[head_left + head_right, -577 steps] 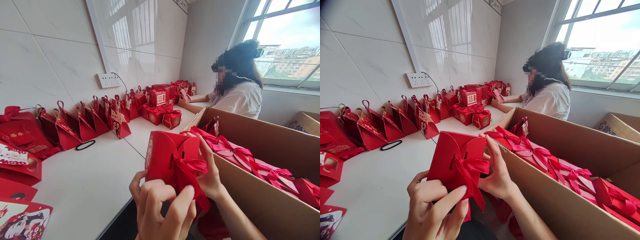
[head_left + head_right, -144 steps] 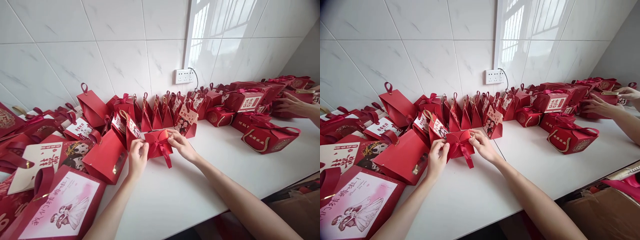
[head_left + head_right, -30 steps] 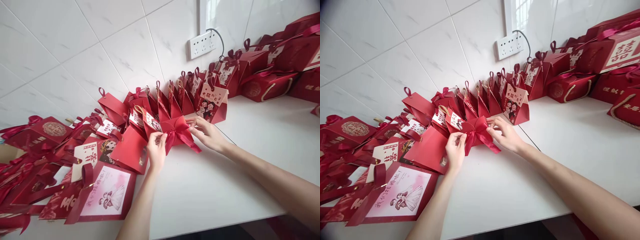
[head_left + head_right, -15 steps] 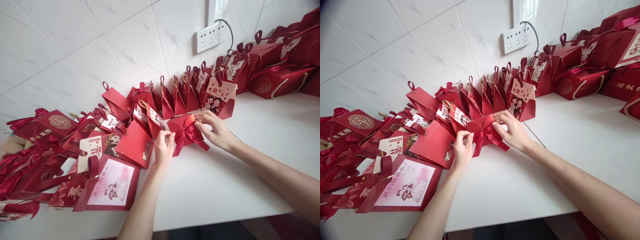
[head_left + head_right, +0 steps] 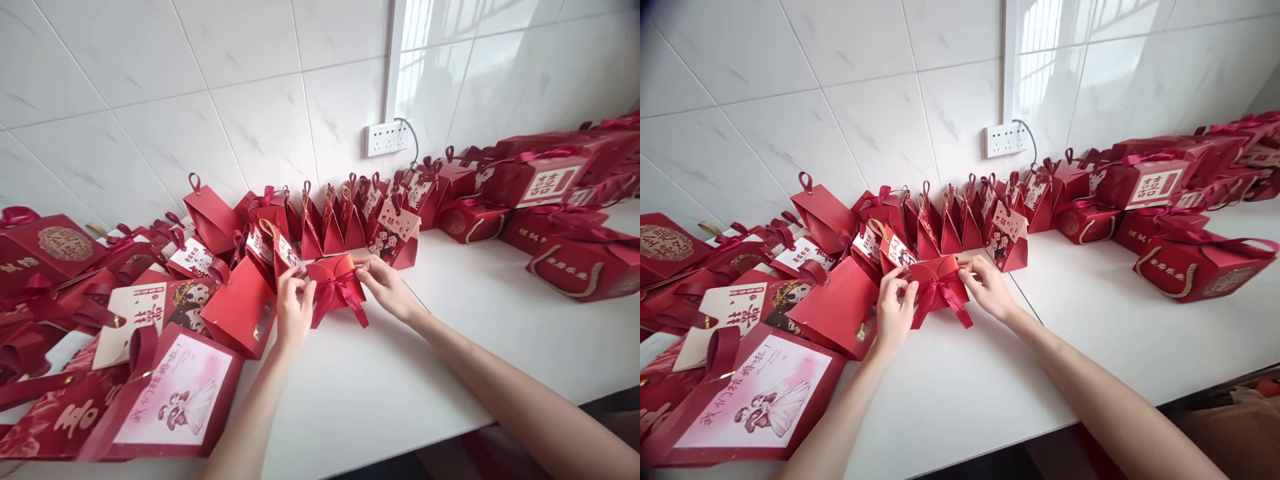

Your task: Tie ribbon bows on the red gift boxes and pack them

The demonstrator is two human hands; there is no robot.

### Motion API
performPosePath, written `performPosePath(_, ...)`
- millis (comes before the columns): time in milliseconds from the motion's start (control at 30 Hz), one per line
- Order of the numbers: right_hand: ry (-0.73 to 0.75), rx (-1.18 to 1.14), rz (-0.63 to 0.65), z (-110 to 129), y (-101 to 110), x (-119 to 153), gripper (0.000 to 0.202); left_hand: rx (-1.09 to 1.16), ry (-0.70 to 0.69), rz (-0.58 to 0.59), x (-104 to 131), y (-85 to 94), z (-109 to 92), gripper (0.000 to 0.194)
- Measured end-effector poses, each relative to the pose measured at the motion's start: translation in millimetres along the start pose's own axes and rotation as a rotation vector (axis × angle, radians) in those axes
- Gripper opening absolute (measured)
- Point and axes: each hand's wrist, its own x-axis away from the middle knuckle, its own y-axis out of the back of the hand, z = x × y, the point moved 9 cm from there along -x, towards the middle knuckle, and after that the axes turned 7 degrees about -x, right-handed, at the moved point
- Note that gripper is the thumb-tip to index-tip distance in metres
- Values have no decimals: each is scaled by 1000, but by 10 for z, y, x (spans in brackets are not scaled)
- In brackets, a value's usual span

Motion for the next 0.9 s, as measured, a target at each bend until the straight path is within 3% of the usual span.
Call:
performPosePath(100,-2,-58,16,-49,15,-3,41,49,83,62,2,-32,53,24)
performPosePath(167,87,-71,64,-8,7,3,42,82,136,101,8,-48,87,23)
performPosePath(267,249,71,190,103,-76,39,77,126,181,139,10,-66,108,24)
performPosePath(333,273,183,267,114,-142,53,95,156,226,145,8,-77,139,27)
performPosePath(567,201,278,298,30,-163,16,84,237,376,151,61,-153,234,33)
performPosePath(767,157,226,314,29,-172,30,84,326,380,129,63,-204,276,32)
performPosePath(900,141,119,331,85,-166,49,73,353,382,87,54,-172,293,32)
